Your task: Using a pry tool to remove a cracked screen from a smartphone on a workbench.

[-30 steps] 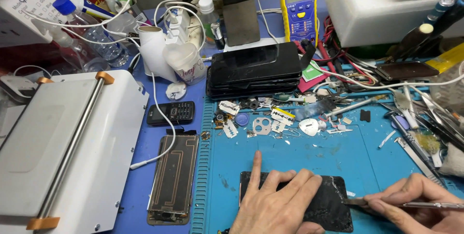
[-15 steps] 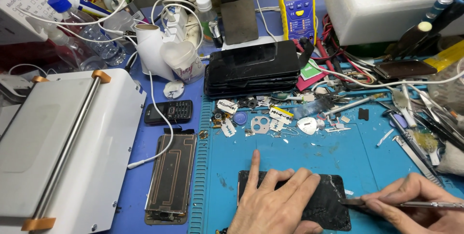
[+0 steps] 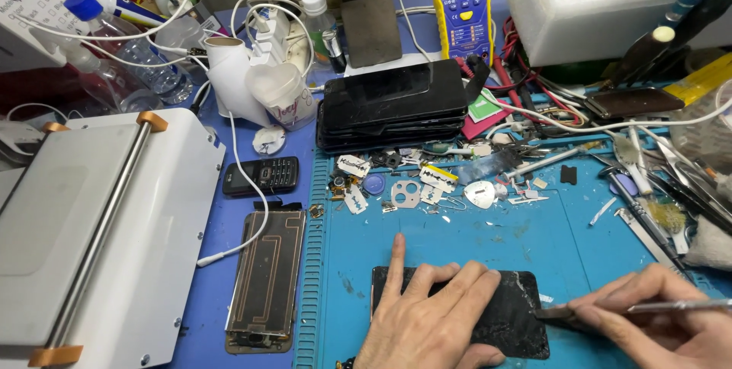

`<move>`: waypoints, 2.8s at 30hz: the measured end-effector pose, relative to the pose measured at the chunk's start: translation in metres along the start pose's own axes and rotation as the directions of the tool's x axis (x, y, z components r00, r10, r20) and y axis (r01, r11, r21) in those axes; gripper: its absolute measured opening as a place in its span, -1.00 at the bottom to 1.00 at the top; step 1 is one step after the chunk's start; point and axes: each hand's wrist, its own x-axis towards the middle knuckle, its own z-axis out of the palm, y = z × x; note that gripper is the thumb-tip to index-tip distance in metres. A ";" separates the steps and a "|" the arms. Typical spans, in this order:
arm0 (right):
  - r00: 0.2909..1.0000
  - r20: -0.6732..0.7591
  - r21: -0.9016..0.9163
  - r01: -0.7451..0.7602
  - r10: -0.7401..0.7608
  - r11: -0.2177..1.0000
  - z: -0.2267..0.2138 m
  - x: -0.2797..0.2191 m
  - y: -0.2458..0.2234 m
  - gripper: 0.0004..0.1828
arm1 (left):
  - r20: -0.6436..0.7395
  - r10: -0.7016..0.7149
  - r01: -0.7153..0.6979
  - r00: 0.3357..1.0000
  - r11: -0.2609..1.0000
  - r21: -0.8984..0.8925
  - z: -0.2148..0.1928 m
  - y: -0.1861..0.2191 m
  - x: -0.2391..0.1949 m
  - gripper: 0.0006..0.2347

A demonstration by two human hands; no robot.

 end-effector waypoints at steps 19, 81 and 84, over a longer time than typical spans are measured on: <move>0.981 0.183 -0.223 0.101 -0.061 0.970 -0.009 -0.004 -0.071 -0.65 | -0.015 -0.057 0.058 0.998 0.988 0.141 -0.011 0.014 0.001 -0.40; 0.895 0.351 -0.249 -0.193 0.275 0.949 -0.048 -0.001 0.016 -0.67 | -0.157 -0.082 0.097 0.984 0.991 0.091 0.009 0.011 -0.016 -0.63; 0.890 0.384 -0.266 -0.147 0.245 0.953 -0.041 0.000 0.002 -0.63 | -0.156 -0.080 0.096 0.985 0.991 0.092 0.011 0.007 -0.008 -0.61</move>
